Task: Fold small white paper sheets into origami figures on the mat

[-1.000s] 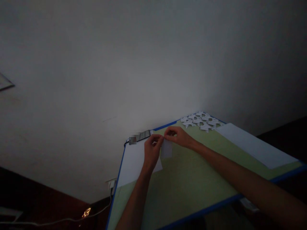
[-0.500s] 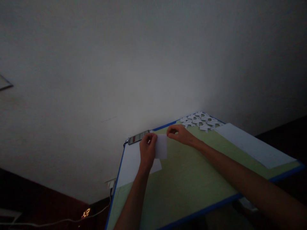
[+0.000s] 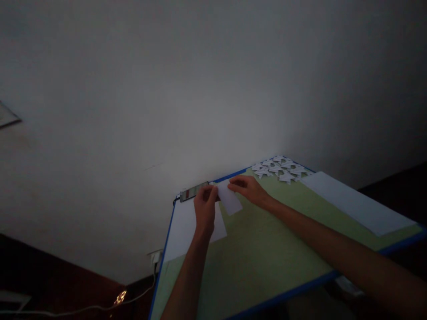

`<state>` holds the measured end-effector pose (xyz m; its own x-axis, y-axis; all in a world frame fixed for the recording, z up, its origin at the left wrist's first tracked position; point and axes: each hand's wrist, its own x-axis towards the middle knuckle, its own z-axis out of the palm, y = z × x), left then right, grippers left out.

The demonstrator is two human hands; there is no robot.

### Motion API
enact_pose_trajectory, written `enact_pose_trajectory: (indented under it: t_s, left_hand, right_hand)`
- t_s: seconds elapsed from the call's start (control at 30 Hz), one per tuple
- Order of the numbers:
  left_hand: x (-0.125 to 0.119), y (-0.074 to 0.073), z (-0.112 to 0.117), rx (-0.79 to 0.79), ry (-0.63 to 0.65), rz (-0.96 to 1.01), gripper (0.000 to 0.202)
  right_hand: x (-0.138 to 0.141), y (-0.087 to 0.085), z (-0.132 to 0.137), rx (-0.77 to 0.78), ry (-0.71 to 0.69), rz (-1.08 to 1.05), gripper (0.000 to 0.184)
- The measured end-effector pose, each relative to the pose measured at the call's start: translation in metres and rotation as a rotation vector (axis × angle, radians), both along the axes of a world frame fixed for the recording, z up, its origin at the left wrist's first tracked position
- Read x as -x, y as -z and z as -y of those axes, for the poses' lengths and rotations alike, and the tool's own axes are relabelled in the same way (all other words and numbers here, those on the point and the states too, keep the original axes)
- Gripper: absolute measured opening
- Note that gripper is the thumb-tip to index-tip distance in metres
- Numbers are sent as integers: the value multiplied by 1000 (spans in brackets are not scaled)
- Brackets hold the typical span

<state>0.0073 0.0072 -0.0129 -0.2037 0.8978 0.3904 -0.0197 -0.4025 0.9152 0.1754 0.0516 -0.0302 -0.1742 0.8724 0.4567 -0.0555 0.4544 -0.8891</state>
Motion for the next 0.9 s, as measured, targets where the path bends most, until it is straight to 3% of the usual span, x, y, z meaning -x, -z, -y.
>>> enact_pose_trajectory:
  t_s: [0.27, 0.5, 0.67, 0.9]
  left_hand:
    - [-1, -1, 2, 6, 79, -217, 25]
    - [-2, 0, 5, -10, 60, -335, 18]
    - [0, 1, 3, -19, 36, -298, 16]
    - [8, -1, -4, -22, -140, -116, 19]
  right_hand:
    - [-5, -4, 4, -46, -93, 148, 24]
    - [-6, -5, 7, -127, -73, 284, 21]
    - [-9, -7, 4, -90, -27, 315, 15]
    - [-15, -6, -3, 61, -133, 251, 14]
